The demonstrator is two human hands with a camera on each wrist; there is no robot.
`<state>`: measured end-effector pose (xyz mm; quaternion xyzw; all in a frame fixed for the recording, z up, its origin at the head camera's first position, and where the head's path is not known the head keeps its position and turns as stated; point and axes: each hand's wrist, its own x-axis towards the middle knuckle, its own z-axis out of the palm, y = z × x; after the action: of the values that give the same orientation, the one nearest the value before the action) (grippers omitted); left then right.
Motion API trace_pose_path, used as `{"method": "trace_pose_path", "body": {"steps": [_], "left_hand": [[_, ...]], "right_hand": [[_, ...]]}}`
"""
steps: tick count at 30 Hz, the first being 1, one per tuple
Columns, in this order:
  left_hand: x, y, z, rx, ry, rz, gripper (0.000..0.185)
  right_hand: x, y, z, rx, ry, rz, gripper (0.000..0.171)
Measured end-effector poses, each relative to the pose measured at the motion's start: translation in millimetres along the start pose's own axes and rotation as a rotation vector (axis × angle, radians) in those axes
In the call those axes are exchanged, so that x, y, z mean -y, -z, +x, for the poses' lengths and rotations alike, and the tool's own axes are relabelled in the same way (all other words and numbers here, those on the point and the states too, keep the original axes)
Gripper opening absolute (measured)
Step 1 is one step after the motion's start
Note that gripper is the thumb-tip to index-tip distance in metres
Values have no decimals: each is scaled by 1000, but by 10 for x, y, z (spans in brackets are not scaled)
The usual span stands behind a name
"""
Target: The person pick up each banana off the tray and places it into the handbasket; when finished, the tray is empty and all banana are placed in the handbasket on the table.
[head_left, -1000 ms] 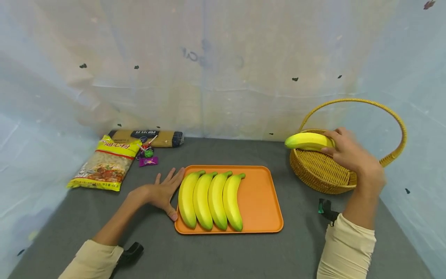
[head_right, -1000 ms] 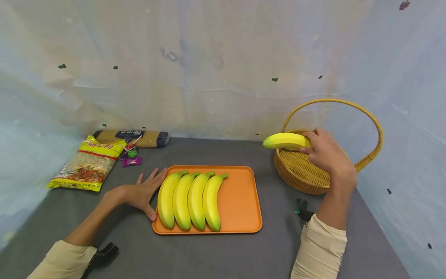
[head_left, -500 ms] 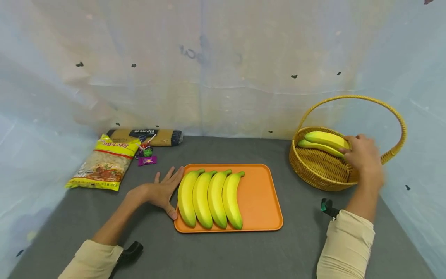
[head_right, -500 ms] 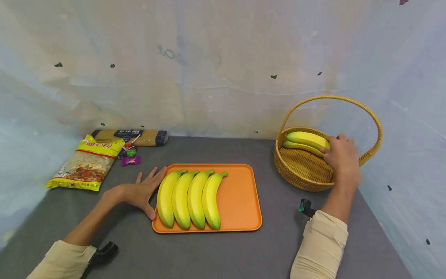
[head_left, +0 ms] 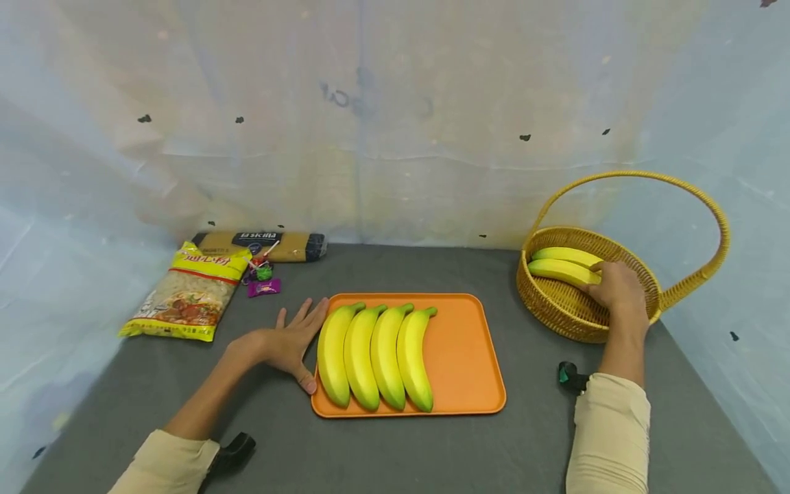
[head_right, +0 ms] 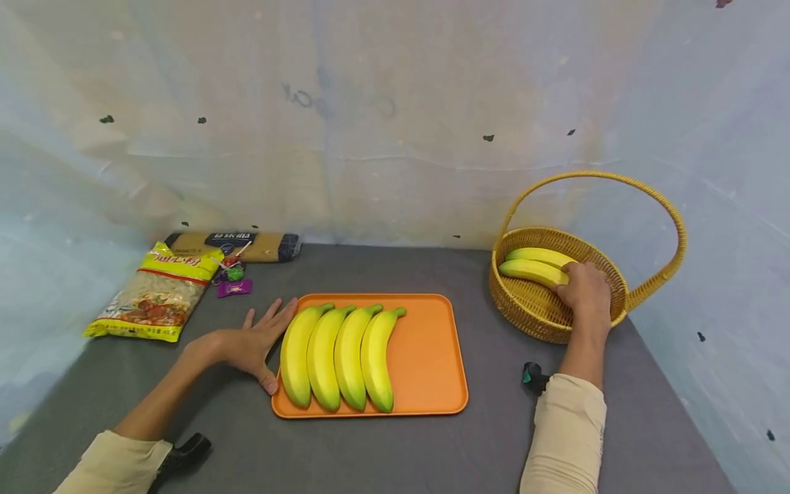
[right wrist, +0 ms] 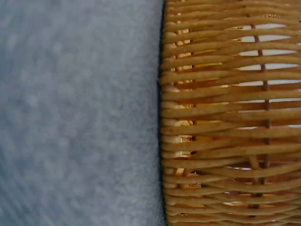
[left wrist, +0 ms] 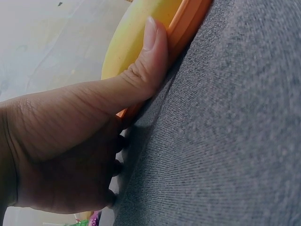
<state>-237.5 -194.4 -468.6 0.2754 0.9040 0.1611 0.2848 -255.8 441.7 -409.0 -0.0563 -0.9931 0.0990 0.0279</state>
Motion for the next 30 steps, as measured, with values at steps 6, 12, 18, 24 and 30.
{"method": "trace_pose_path", "body": {"steps": [6,12,18,24,30], "left_hand": [[-8,-2,-28,-14,-11,-2,166],[-59,16,-50,-11,-46,-42,166],[-39,16,-26,3,-12,-12,170],[-11,15,-10,0,15,-1,170],[-18,-7,-9,6,7,-8,167]], "right_hand": [[22,11,5,-30,-49,31,52],[2,18,-14,-47,-88,17,50],[9,-16,-14,-69,-107,31,47],[31,-14,8,-77,-101,41,48],[30,17,-10,-22,-137,42,58]]}}
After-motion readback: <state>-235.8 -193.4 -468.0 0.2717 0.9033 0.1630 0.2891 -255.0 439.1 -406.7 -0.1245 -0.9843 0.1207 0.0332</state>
